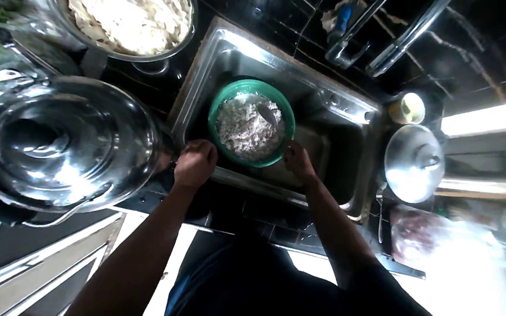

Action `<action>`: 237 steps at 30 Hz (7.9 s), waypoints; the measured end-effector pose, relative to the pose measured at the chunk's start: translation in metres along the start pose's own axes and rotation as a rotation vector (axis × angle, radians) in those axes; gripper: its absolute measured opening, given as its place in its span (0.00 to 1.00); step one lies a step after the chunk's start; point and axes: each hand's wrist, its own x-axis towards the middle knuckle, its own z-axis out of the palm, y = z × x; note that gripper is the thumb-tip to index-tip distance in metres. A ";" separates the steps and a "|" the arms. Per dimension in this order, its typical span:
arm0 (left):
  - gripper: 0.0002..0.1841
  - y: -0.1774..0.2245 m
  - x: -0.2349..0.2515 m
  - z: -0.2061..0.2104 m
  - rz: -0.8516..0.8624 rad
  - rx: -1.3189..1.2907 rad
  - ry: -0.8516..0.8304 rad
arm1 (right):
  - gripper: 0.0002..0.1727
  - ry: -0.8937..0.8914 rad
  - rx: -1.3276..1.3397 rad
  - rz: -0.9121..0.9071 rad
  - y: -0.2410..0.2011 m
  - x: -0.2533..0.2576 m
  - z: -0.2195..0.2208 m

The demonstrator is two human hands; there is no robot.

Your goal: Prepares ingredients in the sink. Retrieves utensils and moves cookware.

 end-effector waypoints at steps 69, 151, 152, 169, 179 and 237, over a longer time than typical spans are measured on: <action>0.19 0.032 -0.025 -0.004 -0.240 -0.009 -0.115 | 0.35 -0.014 -0.335 0.080 -0.045 0.115 0.052; 0.19 0.026 -0.025 0.005 -0.179 -0.023 0.013 | 0.59 -0.207 -0.088 0.250 -0.023 0.101 0.099; 0.19 0.025 -0.025 0.005 -0.170 -0.020 0.020 | 0.56 -0.177 0.008 0.272 -0.025 0.107 0.112; 0.18 0.026 -0.025 0.003 -0.197 -0.047 -0.003 | 0.24 -0.252 -0.487 -0.021 -0.028 0.131 0.100; 0.17 0.027 -0.026 0.003 -0.188 -0.028 -0.002 | 0.22 -0.182 -0.370 -0.051 -0.023 0.107 0.064; 0.18 0.026 -0.026 0.007 -0.201 -0.011 0.066 | 0.15 0.012 0.069 -0.134 -0.013 0.070 0.056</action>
